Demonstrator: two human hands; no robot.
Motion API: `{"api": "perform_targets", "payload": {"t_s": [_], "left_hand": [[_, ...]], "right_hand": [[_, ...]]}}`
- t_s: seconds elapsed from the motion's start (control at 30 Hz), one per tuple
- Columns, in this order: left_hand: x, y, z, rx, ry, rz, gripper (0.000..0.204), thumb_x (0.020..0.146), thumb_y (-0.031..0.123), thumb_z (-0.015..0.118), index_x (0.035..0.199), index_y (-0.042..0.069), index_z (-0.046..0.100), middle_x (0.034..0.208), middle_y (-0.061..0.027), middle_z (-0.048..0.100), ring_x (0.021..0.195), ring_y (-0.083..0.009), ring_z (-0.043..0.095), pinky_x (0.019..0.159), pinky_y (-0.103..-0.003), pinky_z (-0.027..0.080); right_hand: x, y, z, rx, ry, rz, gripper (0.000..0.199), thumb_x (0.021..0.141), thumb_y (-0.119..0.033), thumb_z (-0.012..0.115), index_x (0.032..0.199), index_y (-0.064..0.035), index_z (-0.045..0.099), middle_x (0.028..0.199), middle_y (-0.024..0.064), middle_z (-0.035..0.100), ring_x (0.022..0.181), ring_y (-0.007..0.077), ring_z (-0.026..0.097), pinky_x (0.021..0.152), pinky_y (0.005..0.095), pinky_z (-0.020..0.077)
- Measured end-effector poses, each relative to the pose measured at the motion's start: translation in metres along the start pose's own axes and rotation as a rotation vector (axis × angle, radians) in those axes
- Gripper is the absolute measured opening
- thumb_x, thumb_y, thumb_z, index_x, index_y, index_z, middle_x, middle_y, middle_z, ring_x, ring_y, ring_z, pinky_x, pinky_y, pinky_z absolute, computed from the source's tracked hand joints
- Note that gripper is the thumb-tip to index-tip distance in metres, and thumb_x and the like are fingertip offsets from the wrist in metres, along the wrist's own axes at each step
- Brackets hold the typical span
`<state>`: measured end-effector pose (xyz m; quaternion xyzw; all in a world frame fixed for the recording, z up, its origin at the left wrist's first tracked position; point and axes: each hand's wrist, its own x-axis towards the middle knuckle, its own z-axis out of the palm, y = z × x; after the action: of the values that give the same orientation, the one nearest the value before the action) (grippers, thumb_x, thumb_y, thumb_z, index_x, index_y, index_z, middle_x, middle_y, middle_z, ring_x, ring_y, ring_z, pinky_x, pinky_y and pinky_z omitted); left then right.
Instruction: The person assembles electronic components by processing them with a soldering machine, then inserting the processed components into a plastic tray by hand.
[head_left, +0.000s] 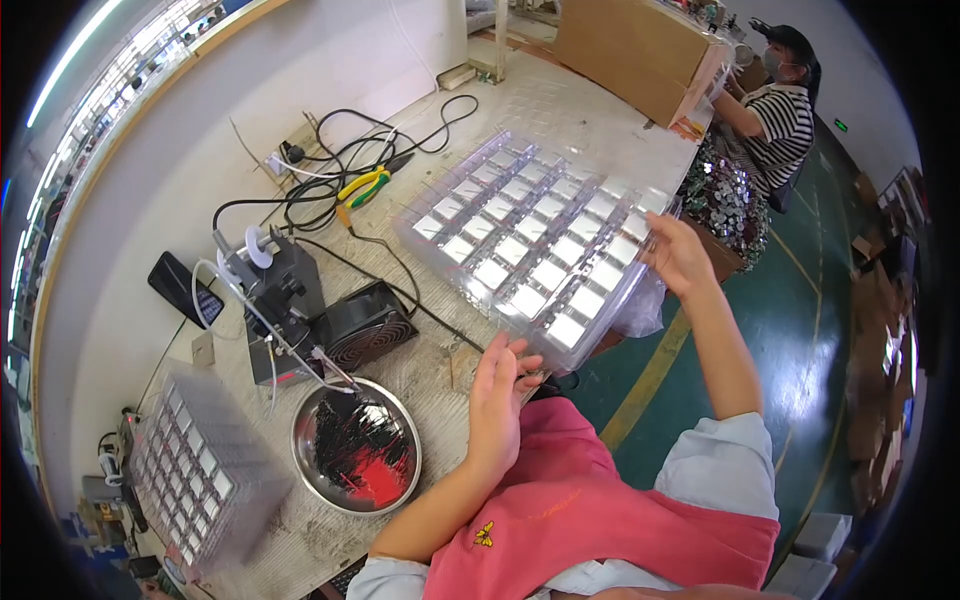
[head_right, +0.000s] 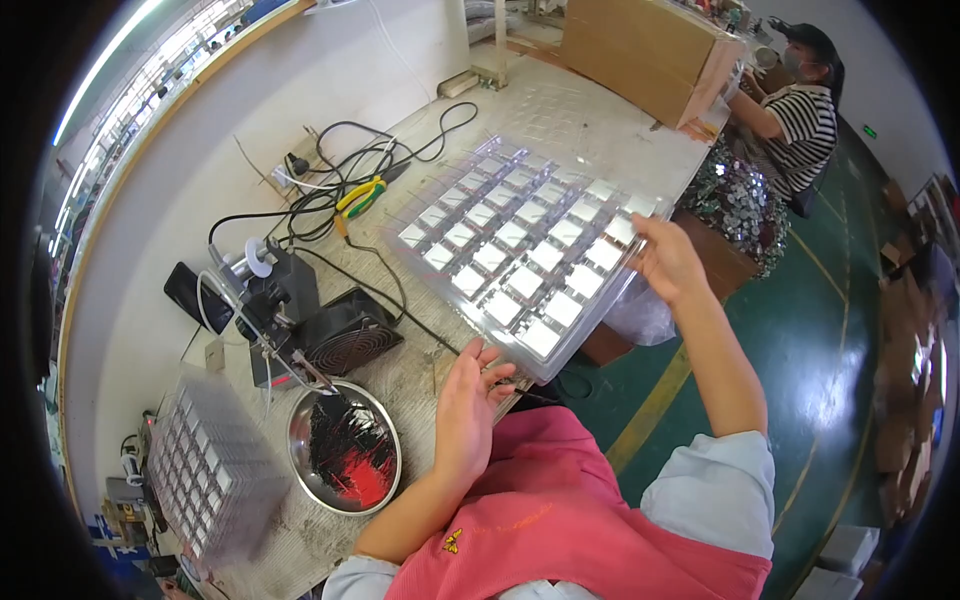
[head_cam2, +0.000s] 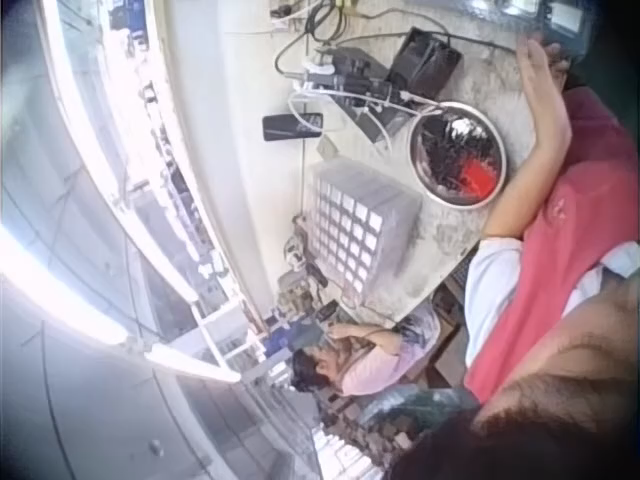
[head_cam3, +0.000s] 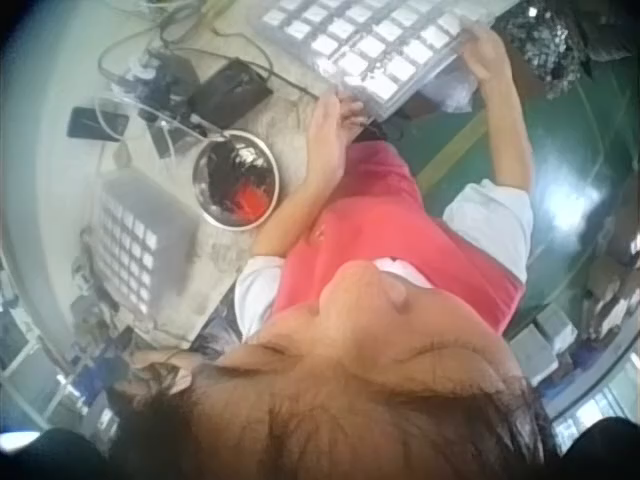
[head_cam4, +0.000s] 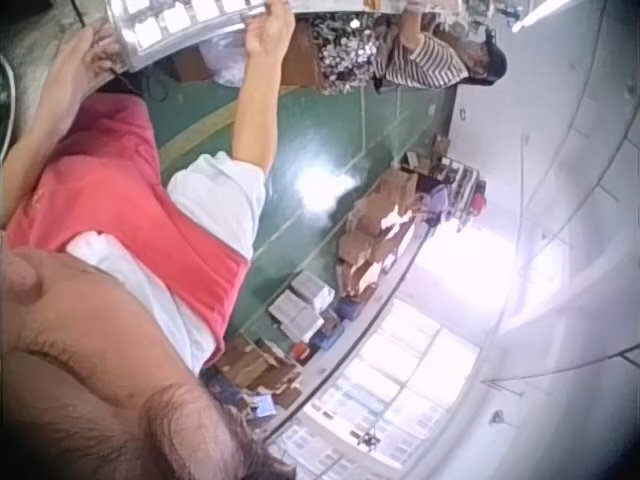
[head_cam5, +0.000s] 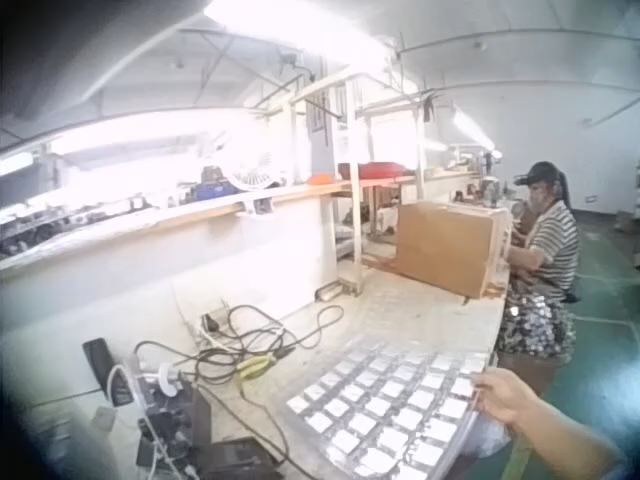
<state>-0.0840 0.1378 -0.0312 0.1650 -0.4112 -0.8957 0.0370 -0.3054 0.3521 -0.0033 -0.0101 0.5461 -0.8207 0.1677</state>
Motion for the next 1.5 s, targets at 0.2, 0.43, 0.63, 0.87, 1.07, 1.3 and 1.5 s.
{"api": "perform_targets", "payload": {"t_s": [0.2,0.43,0.63,0.87,1.07,1.3,1.5], "left_hand": [[0.036,0.014,0.023,-0.25,-0.023,0.036,0.074,0.099,0.054,0.032,0.146,-0.001,0.016,0.141,-0.0171,0.035,0.124,-0.0254,0.044,0.101,-0.036,0.037],[0.079,0.027,0.03,-0.29,-0.072,0.26,0.076,0.096,0.059,0.032,0.152,0.018,0.0,0.155,-0.0167,0.009,0.138,-0.03,0.026,0.112,-0.048,0.016],[0.053,0.043,0.052,-0.269,-0.203,0.392,0.066,0.1,0.052,0.03,0.15,0.015,0.011,0.152,-0.0089,0.02,0.134,-0.0224,0.03,0.112,-0.042,0.021],[0.008,0.075,0.052,-0.399,-0.247,0.595,0.047,0.101,0.045,0.034,0.127,0.006,0.04,0.13,-0.0034,0.044,0.127,-0.0259,0.044,0.103,-0.039,0.035],[-0.062,0.115,0.018,-0.375,-0.166,0.616,0.041,0.1,0.041,0.04,0.126,0.01,0.034,0.124,-0.0104,0.049,0.107,-0.0308,0.06,0.079,-0.036,0.054],[-0.163,0.163,-0.055,-0.157,0.102,0.784,0.052,0.101,0.041,0.032,0.142,0.009,0.022,0.122,-0.0163,0.053,0.098,-0.0306,0.064,0.077,-0.044,0.058],[-0.236,0.194,-0.135,0.075,0.441,1.009,0.052,0.102,0.037,0.032,0.144,0.009,0.024,0.12,-0.0149,0.055,0.104,-0.0333,0.061,0.082,-0.055,0.055]], "right_hand": [[0.017,-0.024,0.007,-0.004,-0.005,-0.061,0.028,0.094,-0.018,0.051,0.113,0.0017,0.055,0.107,0.013,0.066,0.093,0.0249,0.066,0.082,0.039,0.0547],[0.009,-0.021,0.01,-0.006,0.031,-0.203,0.033,0.091,-0.014,0.052,0.123,-0.007,0.047,0.111,0.0091,0.06,0.097,0.0245,0.063,0.082,0.0415,0.0543],[0.003,-0.038,-0.016,0.021,-0.095,-0.322,0.049,0.092,-0.016,0.052,0.138,-0.0081,0.037,0.128,0.0114,0.053,0.112,0.0245,0.056,0.093,0.0389,0.0497],[-0.02,-0.074,-0.056,-0.316,-0.233,-0.615,0.051,0.1,-0.028,0.041,0.143,-0.0018,0.035,0.141,0.0119,0.044,0.129,0.0215,0.042,0.11,0.0359,0.031],[-0.009,-0.079,-0.008,-0.153,-0.373,-0.447,0.045,0.098,-0.029,0.045,0.133,-0.001,0.045,0.119,0.013,0.057,0.107,0.019,0.058,0.088,0.0332,0.0476],[-0.064,-0.053,0.179,-0.018,-0.578,-0.008,0.036,0.098,-0.027,0.047,0.123,-0.0021,0.053,0.095,0.0118,0.066,0.081,0.0167,0.067,0.06,0.0323,0.0598],[-0.092,-0.001,0.329,0.227,-0.972,0.087,0.028,0.099,-0.022,0.05,0.117,-0.0028,0.057,0.108,0.0089,0.063,0.098,0.0165,0.063,0.085,0.0294,0.0539]]}}
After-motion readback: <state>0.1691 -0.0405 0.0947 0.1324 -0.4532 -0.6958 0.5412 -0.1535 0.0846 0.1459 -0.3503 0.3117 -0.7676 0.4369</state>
